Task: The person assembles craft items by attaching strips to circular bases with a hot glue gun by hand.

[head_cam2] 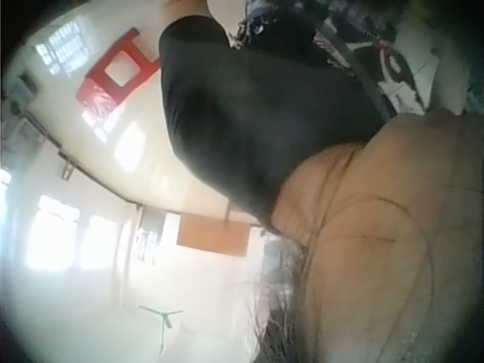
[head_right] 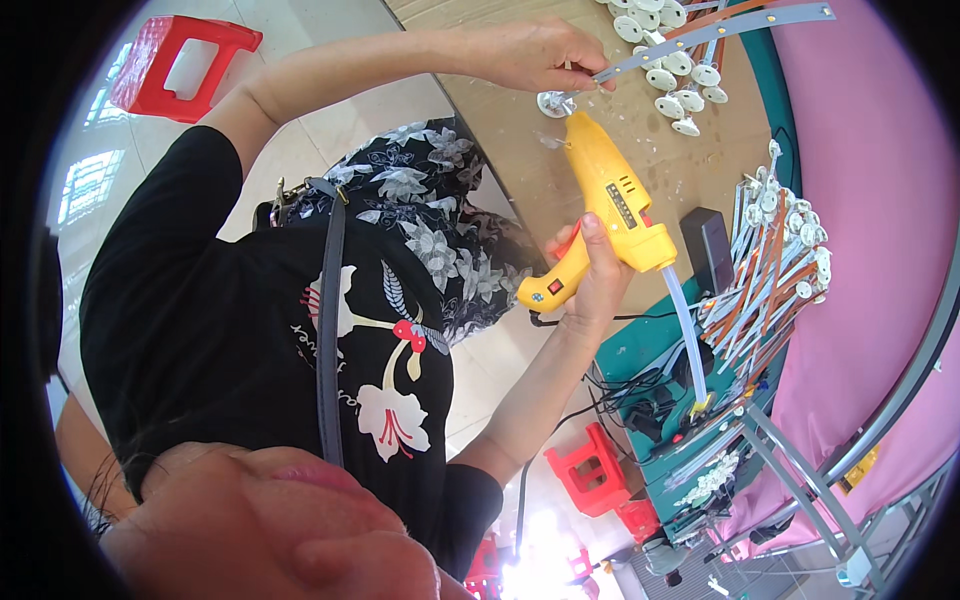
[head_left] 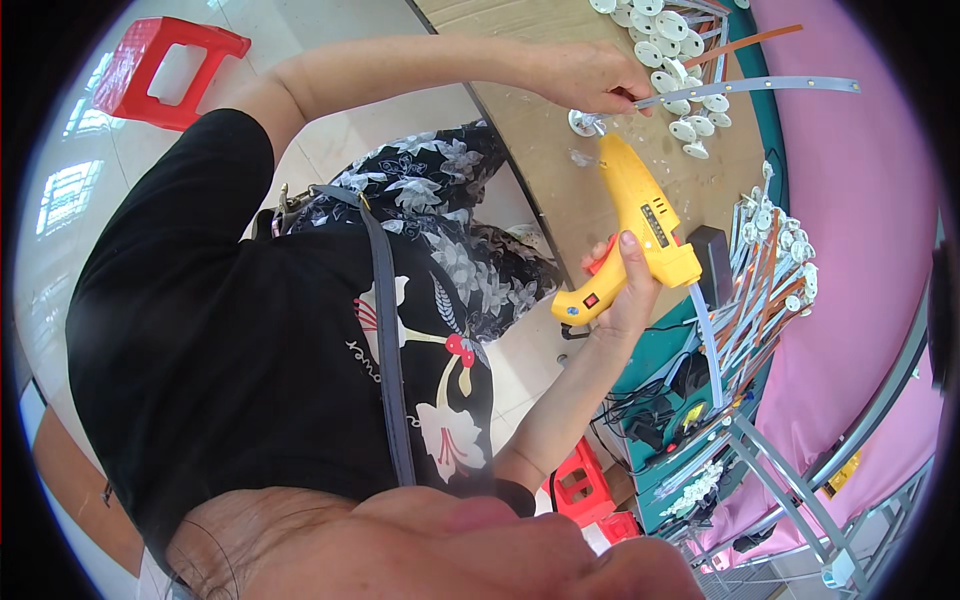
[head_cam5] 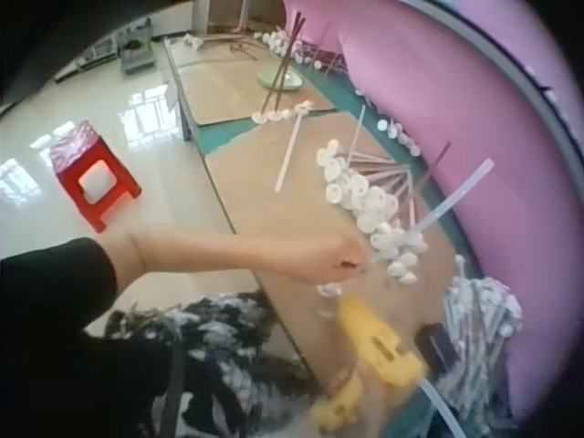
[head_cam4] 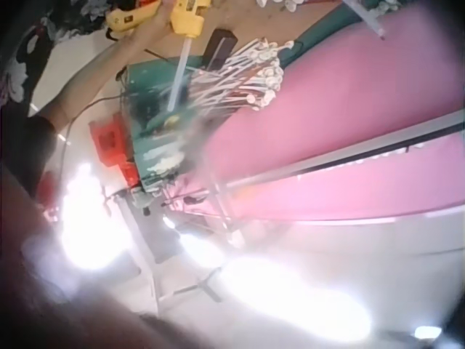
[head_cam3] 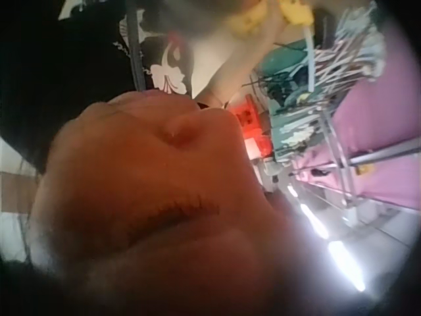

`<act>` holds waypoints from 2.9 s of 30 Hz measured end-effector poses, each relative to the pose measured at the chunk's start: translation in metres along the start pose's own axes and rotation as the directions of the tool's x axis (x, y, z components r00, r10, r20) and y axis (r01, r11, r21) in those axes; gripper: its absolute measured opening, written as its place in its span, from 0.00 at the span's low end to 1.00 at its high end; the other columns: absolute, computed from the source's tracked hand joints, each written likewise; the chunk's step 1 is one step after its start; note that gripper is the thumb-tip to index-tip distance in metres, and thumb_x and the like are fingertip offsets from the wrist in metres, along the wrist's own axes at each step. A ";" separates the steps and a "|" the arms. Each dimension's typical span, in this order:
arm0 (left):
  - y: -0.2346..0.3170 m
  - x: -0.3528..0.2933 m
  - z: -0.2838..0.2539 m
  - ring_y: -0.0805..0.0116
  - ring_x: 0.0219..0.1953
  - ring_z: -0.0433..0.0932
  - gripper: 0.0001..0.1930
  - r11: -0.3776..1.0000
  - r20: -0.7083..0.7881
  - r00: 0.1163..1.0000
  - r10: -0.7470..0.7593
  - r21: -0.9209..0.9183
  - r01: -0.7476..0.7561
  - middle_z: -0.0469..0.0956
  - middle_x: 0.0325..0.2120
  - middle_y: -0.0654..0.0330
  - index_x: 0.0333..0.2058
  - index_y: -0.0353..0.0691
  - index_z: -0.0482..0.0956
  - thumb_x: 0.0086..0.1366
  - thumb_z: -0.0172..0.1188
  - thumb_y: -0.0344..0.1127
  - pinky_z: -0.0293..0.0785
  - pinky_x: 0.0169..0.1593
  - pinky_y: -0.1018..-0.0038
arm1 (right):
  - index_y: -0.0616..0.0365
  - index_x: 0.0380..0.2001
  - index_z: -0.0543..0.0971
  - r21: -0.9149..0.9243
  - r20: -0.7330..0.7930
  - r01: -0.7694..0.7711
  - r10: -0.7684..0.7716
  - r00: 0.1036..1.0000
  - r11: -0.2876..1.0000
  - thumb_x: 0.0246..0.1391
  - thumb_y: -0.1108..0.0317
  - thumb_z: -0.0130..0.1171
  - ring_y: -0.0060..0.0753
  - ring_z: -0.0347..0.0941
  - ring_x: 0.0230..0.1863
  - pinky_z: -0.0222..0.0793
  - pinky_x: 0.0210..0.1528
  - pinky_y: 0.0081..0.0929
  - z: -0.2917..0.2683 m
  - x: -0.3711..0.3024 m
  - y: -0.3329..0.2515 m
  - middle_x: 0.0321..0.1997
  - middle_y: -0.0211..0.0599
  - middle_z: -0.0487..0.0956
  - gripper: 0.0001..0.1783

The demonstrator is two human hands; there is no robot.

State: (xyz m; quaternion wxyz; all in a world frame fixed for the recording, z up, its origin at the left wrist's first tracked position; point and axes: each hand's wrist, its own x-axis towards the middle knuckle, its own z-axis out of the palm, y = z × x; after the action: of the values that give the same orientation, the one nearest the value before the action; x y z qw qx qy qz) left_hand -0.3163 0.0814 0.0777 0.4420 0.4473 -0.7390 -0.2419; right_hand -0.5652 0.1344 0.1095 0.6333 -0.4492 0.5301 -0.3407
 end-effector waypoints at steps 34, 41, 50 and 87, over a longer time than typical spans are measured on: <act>-0.243 -0.048 -0.291 0.58 0.17 0.73 0.07 0.739 -0.802 0.595 0.044 0.427 0.521 0.74 0.20 0.41 0.20 0.31 0.77 0.48 0.54 0.30 0.64 0.23 0.59 | 0.58 0.39 0.68 0.552 0.428 -0.225 -0.041 0.903 0.803 0.54 0.50 0.50 0.34 0.67 0.34 0.67 0.44 0.37 -0.065 0.024 0.073 0.32 0.35 0.71 0.22; -0.250 -0.040 -0.279 0.60 0.18 0.74 0.07 0.809 -0.824 0.560 -0.081 0.274 0.520 0.73 0.20 0.40 0.20 0.31 0.76 0.48 0.54 0.29 0.65 0.23 0.60 | 0.58 0.40 0.68 0.544 0.434 -0.241 -0.024 0.901 0.804 0.55 0.49 0.49 0.34 0.67 0.35 0.67 0.45 0.37 -0.068 0.024 0.072 0.33 0.35 0.71 0.22; -0.236 -0.040 -0.272 0.71 0.16 0.68 0.08 0.837 -0.768 0.620 -0.163 0.225 0.498 0.72 0.15 0.44 0.21 0.32 0.76 0.50 0.54 0.32 0.63 0.21 0.64 | 0.58 0.38 0.68 0.517 0.348 -0.216 0.027 0.937 0.828 0.51 0.48 0.52 0.34 0.64 0.33 0.66 0.41 0.38 -0.064 0.022 0.069 0.31 0.35 0.70 0.23; -0.177 -0.092 -0.226 0.47 0.28 0.76 0.11 0.702 -0.758 0.596 -0.266 0.272 0.659 0.76 0.24 0.44 0.26 0.33 0.76 0.48 0.57 0.36 0.70 0.32 0.57 | 0.60 0.37 0.68 0.566 0.271 -0.125 -0.041 0.962 0.815 0.48 0.47 0.53 0.37 0.63 0.33 0.66 0.38 0.36 -0.054 0.018 0.074 0.29 0.36 0.67 0.26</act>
State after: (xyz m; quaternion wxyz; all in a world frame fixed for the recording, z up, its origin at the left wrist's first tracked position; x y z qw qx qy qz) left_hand -0.0211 0.0853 0.0159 0.4518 0.7890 -0.4147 0.0369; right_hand -0.6178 0.1341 0.0320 0.8134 -0.2663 0.3198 -0.4065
